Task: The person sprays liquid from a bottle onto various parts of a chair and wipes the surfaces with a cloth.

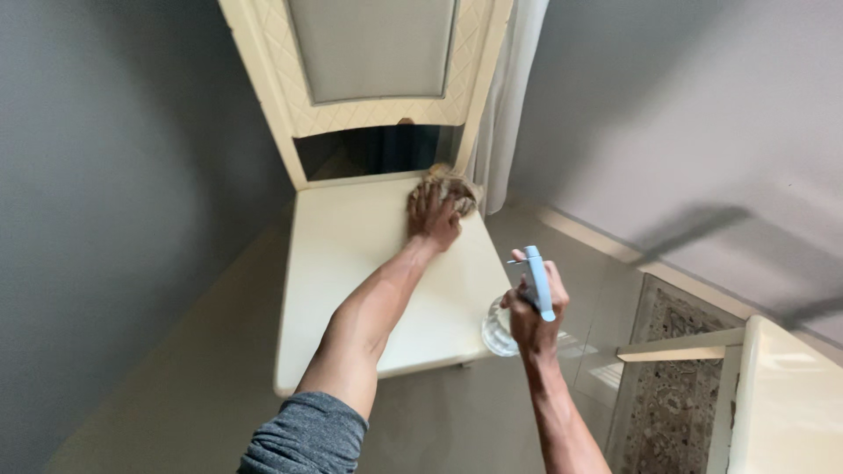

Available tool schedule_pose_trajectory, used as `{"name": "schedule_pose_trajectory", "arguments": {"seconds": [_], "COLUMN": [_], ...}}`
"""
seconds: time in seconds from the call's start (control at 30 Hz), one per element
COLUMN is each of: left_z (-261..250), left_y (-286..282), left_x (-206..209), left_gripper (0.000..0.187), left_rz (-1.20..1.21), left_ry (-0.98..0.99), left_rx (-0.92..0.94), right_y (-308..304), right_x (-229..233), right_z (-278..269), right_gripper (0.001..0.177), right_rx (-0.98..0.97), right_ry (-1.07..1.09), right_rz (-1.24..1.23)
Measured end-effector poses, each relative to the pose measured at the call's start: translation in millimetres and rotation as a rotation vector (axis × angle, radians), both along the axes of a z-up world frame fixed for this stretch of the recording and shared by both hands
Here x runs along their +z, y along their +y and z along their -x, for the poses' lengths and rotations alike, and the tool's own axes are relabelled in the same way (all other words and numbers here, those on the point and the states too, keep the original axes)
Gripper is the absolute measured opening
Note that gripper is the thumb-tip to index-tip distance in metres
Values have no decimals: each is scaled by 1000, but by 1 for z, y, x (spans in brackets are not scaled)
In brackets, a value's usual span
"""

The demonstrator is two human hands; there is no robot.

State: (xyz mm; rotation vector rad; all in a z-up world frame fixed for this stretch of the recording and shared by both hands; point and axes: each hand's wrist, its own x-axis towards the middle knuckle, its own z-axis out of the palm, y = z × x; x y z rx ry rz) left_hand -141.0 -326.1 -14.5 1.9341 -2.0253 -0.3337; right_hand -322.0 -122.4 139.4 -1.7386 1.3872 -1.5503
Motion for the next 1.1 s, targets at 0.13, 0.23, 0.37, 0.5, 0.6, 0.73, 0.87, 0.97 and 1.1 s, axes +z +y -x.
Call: {"name": "schedule_pose_trajectory", "arguments": {"seconds": [0.13,0.23,0.37,0.5,0.6,0.73,0.87,0.97,1.1], "left_z": [-2,1,3,16,31,41,46,54,45], "left_y": [-45,-52,-28,33,85,150,188,224,243], "left_x": [-19,-29,-26,-3,25,51,60,53,32], "left_gripper": [57,52,52,48,49,51,51,50,48], "left_rz": [91,96,191,89,-24,-149,-121,6,247], "left_ry": [19,-26,15,-32,-51,36,-171,-142,-63], "left_rx": [35,24,-93,-158,-274,-342,-441,-596,-747], "right_y": [-13,-19,-19,-20,-19,-17,-10,-3,3], "right_x": [-12,-17,-16,-22,-23,-11,0,7,22], "right_z": [-1,-2,-1,2,10,32,72,96,97], "right_gripper": [43,28,32,26,38,60,63,56,65], "right_rx": [39,93,164,240,287,230,78,-45,-93], "right_ry": [-124,-10,-157,-272,-245,55,-392,-242,-148], "right_rz": [-48,77,44,14,-34,61,-220,-149,-140]}}
